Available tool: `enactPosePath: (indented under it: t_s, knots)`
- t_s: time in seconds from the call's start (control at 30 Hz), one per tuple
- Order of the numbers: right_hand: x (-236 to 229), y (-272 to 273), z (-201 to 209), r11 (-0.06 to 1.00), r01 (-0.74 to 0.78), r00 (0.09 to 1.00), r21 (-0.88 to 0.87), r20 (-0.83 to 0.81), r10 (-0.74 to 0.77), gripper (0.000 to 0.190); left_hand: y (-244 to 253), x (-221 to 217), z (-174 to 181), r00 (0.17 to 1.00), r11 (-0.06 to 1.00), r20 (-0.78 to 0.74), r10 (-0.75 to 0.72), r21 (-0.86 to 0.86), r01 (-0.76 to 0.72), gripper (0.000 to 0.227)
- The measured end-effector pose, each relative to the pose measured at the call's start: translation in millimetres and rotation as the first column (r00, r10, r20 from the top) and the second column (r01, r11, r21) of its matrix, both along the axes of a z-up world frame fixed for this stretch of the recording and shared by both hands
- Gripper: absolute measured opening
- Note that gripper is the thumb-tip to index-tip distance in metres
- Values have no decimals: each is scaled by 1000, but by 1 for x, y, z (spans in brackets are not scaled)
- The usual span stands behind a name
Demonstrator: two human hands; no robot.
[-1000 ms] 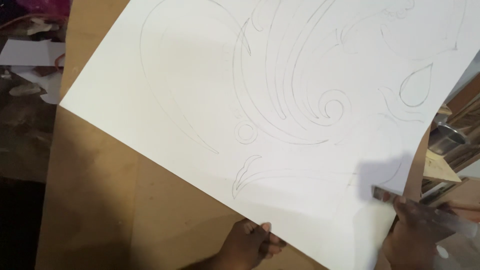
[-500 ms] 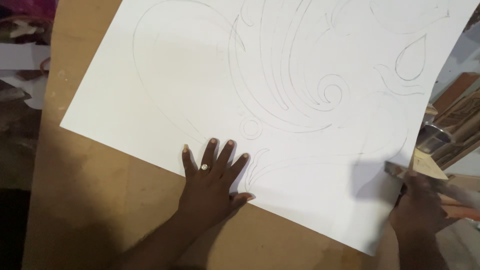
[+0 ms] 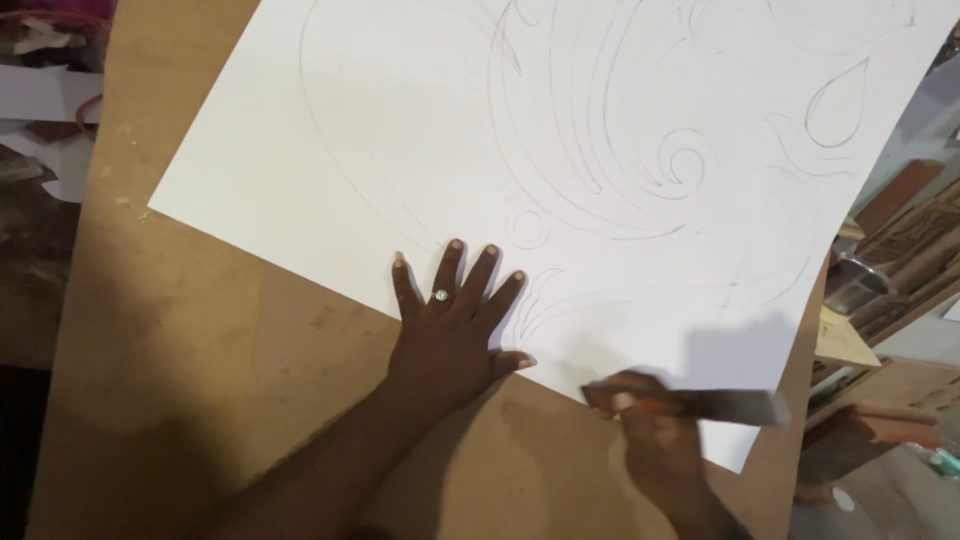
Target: Using a putty knife to scrape or trace a decorative floral design onto a large white sheet as part of a stencil or pattern preparation.
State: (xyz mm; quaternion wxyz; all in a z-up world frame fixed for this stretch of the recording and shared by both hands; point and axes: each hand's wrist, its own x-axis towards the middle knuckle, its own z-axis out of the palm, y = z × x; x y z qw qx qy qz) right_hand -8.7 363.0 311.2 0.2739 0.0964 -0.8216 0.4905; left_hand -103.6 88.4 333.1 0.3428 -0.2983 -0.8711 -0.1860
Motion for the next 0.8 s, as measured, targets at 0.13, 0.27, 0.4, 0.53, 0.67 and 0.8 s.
enactPosePath:
  t_s: [0.13,0.27,0.4,0.53,0.67,0.8]
  knots:
    - [-1,-26,6,940,-67,990,334,143,19,25,1,0,3,1000,1000,27,4,-6,-4,96]
    - [-3,-29,8,770,5,998,638,39,-39,21,-1,0,7,998,999,68,7,-40,-4,103]
    - [-19,-25,17,850,-22,986,527,154,-70,22,-2,4,14,992,999,123,0,-52,7,110]
    - [-41,-45,49,969,95,974,226,179,-138,22,-1,6,17,987,998,163,10,-66,1,112]
    - [-60,-61,62,927,110,988,358,61,-141,20,-2,6,18,983,999,184,2,-54,8,111]
    - [-67,-66,63,938,72,997,340,14,-81,20,-3,6,15,989,999,149,-10,-28,15,112]
